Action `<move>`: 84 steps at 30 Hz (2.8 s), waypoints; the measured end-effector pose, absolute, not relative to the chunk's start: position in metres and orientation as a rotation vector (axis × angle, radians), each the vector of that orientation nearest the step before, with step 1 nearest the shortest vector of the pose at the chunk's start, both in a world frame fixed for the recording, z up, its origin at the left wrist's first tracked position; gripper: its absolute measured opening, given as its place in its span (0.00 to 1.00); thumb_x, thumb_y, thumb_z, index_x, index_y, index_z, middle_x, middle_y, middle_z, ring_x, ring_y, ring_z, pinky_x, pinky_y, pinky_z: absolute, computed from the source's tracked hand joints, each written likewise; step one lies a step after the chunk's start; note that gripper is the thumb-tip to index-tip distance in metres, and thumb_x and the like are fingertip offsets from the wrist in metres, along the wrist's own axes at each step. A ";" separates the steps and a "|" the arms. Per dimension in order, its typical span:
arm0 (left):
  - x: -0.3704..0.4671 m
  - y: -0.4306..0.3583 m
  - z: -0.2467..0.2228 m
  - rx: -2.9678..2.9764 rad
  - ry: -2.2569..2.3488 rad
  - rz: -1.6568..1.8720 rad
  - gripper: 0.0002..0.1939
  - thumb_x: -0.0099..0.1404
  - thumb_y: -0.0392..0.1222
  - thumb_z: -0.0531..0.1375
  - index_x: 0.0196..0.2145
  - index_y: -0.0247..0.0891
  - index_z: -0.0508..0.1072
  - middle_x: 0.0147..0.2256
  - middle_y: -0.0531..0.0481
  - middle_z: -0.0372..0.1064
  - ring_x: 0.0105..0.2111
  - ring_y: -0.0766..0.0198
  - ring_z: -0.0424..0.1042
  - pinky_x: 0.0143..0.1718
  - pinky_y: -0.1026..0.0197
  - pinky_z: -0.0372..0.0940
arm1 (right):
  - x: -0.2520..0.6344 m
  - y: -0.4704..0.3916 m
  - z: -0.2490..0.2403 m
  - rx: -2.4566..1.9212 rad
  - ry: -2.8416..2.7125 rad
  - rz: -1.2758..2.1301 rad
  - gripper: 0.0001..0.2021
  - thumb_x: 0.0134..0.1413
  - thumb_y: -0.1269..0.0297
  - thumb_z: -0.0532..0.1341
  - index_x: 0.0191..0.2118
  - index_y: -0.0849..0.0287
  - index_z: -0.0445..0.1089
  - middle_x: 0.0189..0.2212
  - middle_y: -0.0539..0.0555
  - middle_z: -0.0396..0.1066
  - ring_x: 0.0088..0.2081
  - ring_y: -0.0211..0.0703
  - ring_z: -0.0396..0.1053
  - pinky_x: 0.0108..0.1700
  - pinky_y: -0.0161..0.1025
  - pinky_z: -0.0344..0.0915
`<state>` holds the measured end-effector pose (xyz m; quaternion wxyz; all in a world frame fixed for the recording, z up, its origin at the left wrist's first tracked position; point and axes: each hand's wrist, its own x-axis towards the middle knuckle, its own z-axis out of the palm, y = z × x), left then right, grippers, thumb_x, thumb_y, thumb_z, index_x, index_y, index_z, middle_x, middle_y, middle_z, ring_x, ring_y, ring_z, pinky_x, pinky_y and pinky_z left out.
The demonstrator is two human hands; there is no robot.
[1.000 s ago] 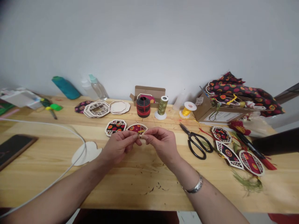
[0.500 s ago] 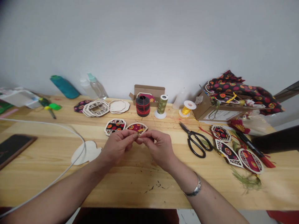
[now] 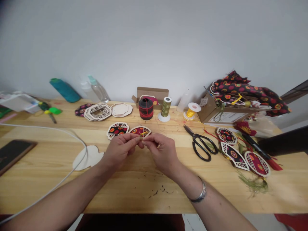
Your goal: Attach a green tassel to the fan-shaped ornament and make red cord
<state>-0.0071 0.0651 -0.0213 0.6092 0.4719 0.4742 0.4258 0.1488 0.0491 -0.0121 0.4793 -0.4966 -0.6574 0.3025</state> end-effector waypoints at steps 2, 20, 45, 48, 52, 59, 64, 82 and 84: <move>-0.007 0.065 -0.021 1.097 1.102 0.987 0.11 0.56 0.46 0.62 0.27 0.34 0.76 0.24 0.49 0.71 0.16 0.75 0.47 0.18 0.65 0.39 | 0.149 0.049 -0.011 -1.233 -1.591 0.716 0.05 0.49 0.74 0.61 0.28 0.57 0.73 0.25 0.48 0.75 0.26 0.35 0.70 0.30 0.32 0.66; -0.007 0.067 -0.021 1.024 1.045 1.009 0.11 0.56 0.45 0.63 0.26 0.33 0.77 0.22 0.50 0.71 0.14 0.77 0.46 0.17 0.66 0.38 | 0.152 0.053 -0.015 -1.097 -1.566 0.595 0.04 0.50 0.73 0.62 0.29 0.57 0.72 0.31 0.52 0.70 0.34 0.38 0.68 0.35 0.37 0.66; -0.007 0.068 -0.020 0.936 1.017 1.037 0.12 0.54 0.45 0.64 0.23 0.32 0.75 0.21 0.51 0.69 0.14 0.77 0.47 0.16 0.67 0.39 | 0.151 0.053 -0.012 -1.112 -1.560 0.541 0.04 0.50 0.72 0.62 0.28 0.57 0.72 0.30 0.52 0.70 0.31 0.38 0.68 0.34 0.38 0.66; -0.006 0.068 -0.020 0.913 1.007 1.033 0.12 0.53 0.45 0.64 0.23 0.32 0.75 0.20 0.51 0.69 0.14 0.77 0.47 0.16 0.67 0.38 | 0.152 0.054 -0.013 -1.112 -1.565 0.552 0.04 0.50 0.72 0.62 0.28 0.57 0.72 0.30 0.52 0.70 0.32 0.38 0.68 0.34 0.38 0.66; -0.007 0.068 -0.020 0.902 1.001 1.035 0.11 0.53 0.45 0.64 0.23 0.32 0.75 0.20 0.51 0.69 0.14 0.77 0.46 0.16 0.67 0.38 | 0.151 0.054 -0.014 -1.125 -1.567 0.550 0.04 0.49 0.72 0.63 0.27 0.57 0.72 0.30 0.52 0.71 0.31 0.38 0.68 0.33 0.37 0.66; -0.003 0.064 -0.017 0.968 1.010 1.024 0.10 0.54 0.45 0.63 0.24 0.33 0.75 0.21 0.50 0.71 0.14 0.76 0.48 0.16 0.66 0.42 | 0.146 0.052 -0.020 -1.076 -1.559 0.615 0.04 0.49 0.72 0.63 0.29 0.55 0.74 0.29 0.52 0.70 0.33 0.39 0.69 0.35 0.38 0.68; -0.002 0.061 -0.009 1.164 1.138 0.993 0.09 0.56 0.42 0.61 0.24 0.35 0.76 0.14 0.56 0.63 0.14 0.74 0.50 0.16 0.67 0.44 | 0.142 0.048 -0.019 -1.057 -1.550 0.724 0.05 0.48 0.73 0.63 0.28 0.56 0.74 0.26 0.50 0.71 0.30 0.37 0.69 0.33 0.37 0.68; -0.004 0.051 -0.022 1.849 1.207 1.146 0.11 0.62 0.34 0.56 0.39 0.37 0.77 0.32 0.50 0.77 0.32 0.64 0.74 0.34 0.64 0.65 | 0.145 0.044 -0.021 -1.062 -1.849 0.356 0.06 0.55 0.71 0.60 0.39 0.59 0.72 0.32 0.53 0.76 0.33 0.38 0.71 0.35 0.35 0.67; -0.004 0.051 -0.023 1.896 1.229 1.156 0.11 0.61 0.34 0.55 0.38 0.37 0.77 0.31 0.50 0.77 0.31 0.64 0.74 0.34 0.64 0.65 | 0.144 0.043 -0.021 -1.044 -1.894 0.288 0.07 0.56 0.72 0.59 0.39 0.61 0.72 0.31 0.53 0.76 0.34 0.38 0.71 0.36 0.35 0.67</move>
